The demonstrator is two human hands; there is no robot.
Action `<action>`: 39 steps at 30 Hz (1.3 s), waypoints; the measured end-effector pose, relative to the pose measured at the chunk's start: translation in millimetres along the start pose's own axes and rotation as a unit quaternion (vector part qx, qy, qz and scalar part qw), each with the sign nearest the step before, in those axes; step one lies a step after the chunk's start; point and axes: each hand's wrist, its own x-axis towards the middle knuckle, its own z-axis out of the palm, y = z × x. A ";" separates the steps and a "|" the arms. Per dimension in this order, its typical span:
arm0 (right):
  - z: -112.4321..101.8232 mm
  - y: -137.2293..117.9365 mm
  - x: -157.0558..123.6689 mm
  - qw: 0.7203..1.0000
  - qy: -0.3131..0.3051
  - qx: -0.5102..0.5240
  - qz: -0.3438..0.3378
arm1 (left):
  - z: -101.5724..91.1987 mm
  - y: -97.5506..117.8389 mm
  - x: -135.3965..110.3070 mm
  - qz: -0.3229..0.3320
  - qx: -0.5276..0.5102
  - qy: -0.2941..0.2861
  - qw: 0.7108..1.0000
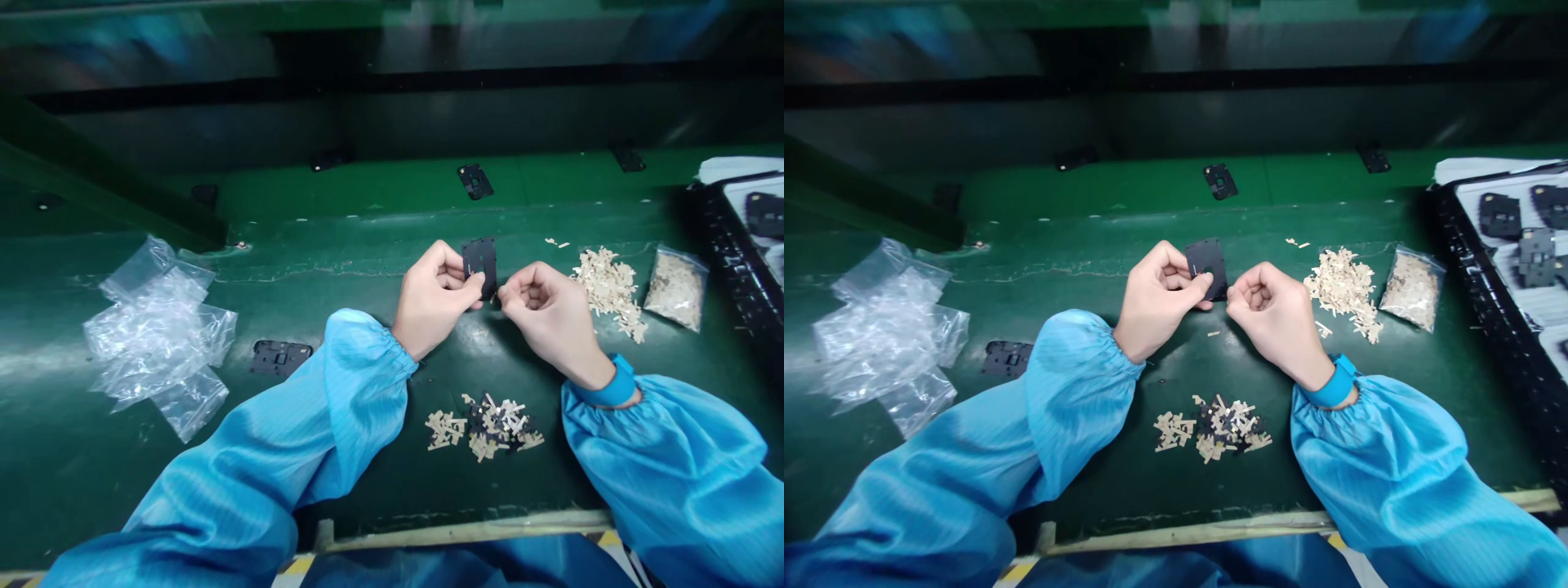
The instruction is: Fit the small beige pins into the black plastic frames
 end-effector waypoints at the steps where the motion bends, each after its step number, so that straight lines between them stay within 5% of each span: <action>1: -0.1 -0.3 0.3 1.000 0.001 0.002 0.003 | 0.0 0.4 0.1 0.000 -0.001 0.000 1.000; 39: -0.9 -4.8 2.4 0.999 0.001 0.040 0.032 | 0.4 2.0 -2.2 0.008 -0.001 -0.005 1.000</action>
